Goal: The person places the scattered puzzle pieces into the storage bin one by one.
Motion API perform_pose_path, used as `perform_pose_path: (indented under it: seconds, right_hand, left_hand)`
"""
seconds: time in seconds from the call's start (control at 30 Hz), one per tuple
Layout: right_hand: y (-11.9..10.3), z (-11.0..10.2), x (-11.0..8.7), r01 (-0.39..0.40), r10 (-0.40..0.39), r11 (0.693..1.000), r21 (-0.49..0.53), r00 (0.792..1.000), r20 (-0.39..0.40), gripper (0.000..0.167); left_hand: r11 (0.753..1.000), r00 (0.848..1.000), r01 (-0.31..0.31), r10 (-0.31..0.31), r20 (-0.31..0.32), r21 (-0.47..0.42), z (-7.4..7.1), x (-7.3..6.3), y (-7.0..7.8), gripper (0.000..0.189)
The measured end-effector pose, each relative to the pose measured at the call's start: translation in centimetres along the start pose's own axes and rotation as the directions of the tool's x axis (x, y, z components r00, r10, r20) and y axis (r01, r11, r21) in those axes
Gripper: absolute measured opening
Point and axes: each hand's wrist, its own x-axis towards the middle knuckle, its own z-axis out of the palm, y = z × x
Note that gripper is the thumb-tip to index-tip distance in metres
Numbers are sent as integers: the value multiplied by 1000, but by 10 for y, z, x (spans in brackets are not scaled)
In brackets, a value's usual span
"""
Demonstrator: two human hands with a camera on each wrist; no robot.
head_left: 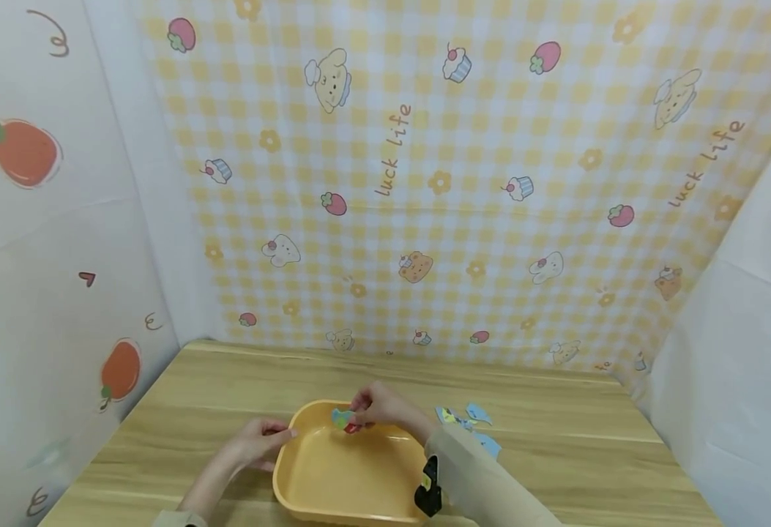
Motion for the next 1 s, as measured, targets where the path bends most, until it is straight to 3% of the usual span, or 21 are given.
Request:
perform_pose_path:
  seconds: [1.0]
  right_hand:
    - [-11,28,7,32,-29,989,-146,999,20,5]
  left_hand:
    - [999,999,35,-35,-6,-20,0,0,3,54]
